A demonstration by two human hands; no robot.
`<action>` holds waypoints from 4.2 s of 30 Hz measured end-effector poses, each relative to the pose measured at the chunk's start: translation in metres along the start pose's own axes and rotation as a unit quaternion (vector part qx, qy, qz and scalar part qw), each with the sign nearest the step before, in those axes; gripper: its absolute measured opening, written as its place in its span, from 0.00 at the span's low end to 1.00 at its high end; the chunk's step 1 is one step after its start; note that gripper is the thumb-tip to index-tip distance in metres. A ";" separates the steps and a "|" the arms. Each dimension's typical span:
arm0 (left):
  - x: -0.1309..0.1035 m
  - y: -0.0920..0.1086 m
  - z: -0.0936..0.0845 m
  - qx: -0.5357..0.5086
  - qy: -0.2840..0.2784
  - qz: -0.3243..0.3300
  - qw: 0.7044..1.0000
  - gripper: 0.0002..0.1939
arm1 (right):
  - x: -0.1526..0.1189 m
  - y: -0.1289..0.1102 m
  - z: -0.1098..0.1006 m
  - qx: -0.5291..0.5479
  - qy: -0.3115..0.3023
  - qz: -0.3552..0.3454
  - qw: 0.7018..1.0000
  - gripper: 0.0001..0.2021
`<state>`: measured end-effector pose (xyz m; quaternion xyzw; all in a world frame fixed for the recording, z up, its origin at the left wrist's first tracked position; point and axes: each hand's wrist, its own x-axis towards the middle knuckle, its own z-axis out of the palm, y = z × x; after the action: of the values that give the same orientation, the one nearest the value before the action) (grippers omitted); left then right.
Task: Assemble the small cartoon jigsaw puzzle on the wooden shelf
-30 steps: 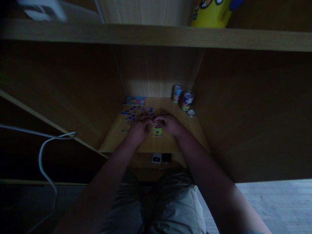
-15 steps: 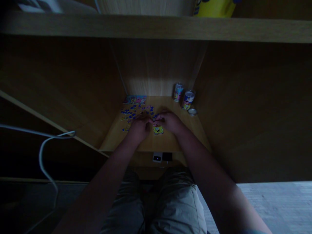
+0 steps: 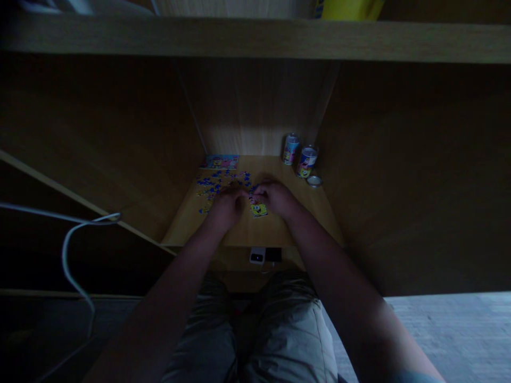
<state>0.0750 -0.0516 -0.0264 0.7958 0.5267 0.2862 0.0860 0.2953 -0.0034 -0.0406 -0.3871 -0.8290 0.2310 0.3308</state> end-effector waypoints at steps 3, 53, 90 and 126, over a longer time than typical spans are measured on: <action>0.000 0.000 0.000 0.010 0.014 -0.015 1.000 0.13 | 0.000 0.000 0.000 0.008 -0.006 0.016 1.000 0.06; 0.001 0.006 0.004 0.066 -0.029 -0.057 0.996 0.07 | -0.008 0.001 -0.004 0.053 -0.028 0.016 0.998 0.08; -0.001 0.009 0.002 0.074 -0.014 -0.048 0.996 0.11 | -0.010 -0.008 -0.008 0.055 -0.056 -0.038 0.996 0.05; 0.007 0.014 -0.004 0.057 -0.022 -0.092 0.994 0.06 | -0.011 -0.004 -0.005 0.041 -0.053 -0.051 0.996 0.06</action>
<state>0.0861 -0.0519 -0.0139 0.7537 0.6110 0.2288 0.0786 0.3020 -0.0135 -0.0391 -0.3174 -0.8538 0.2679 0.3139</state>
